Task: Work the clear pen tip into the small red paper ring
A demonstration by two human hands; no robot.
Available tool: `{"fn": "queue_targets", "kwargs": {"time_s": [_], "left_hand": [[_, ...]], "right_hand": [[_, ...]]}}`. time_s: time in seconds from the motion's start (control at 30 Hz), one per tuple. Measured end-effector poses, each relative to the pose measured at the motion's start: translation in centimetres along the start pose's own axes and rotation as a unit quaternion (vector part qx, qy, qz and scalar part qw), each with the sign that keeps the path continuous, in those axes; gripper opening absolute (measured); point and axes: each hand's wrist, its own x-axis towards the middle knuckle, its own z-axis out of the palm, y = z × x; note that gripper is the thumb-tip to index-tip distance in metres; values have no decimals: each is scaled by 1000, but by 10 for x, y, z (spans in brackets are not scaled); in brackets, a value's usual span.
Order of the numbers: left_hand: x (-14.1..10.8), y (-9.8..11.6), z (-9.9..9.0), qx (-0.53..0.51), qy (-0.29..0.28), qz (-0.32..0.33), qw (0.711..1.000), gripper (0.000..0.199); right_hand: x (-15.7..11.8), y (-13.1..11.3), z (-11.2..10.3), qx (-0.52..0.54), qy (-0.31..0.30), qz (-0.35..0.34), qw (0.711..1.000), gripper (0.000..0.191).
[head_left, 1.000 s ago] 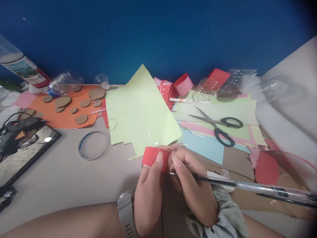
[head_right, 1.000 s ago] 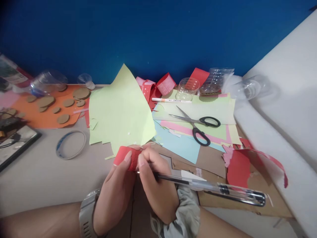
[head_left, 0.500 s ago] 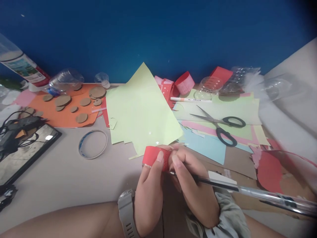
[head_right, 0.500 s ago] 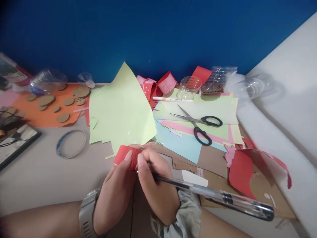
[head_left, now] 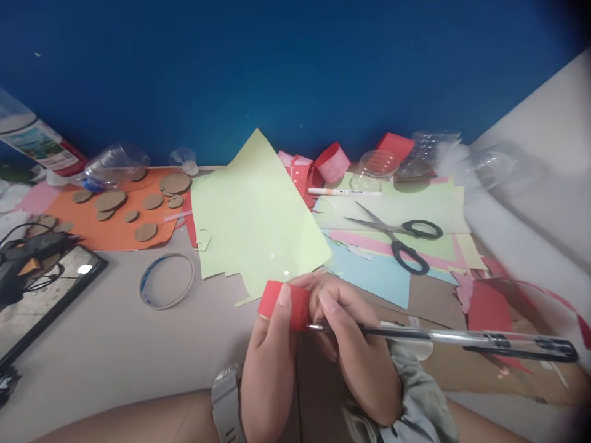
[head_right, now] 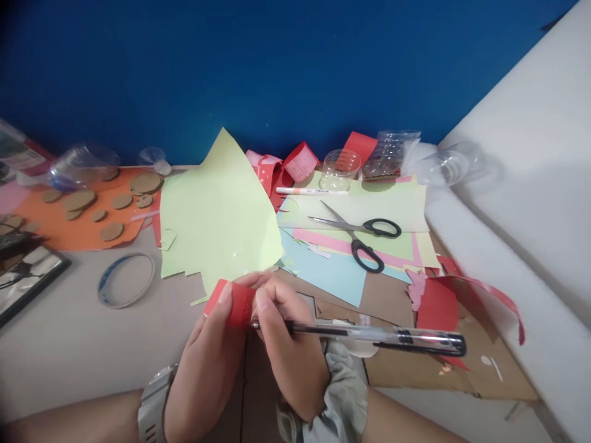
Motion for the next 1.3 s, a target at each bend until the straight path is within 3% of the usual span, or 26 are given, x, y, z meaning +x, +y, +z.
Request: {"fn": "queue_targets", "kwargs": {"time_s": [0.27, 0.43, 0.57, 0.73, 1.13, 1.3], "left_hand": [[0, -4, -6, 54, 27, -12, 998, 51], [-6, -6, -3, 12, -18, -16, 1000, 52], [-9, -8, 0, 2, 3, -18, 1000, 47], [-8, -9, -1, 16, -16, -13, 1000, 45], [-2, -4, -3, 4, 2, -41, 999, 42], [2, 10, 11, -82, -48, -47, 994, 43]], "right_hand": [[0, -1, 4, 38, 57, 23, 997, 55], [3, 2, 3, 112, 65, 26, 991, 52], [3, 3, 3, 105, 96, 48, 989, 55], [3, 3, 4, 110, 112, 78, 985, 54], [6, 3, 4, 130, 88, 50, 986, 53], [2, 3, 4, 111, 82, -21, 990, 53]]}}
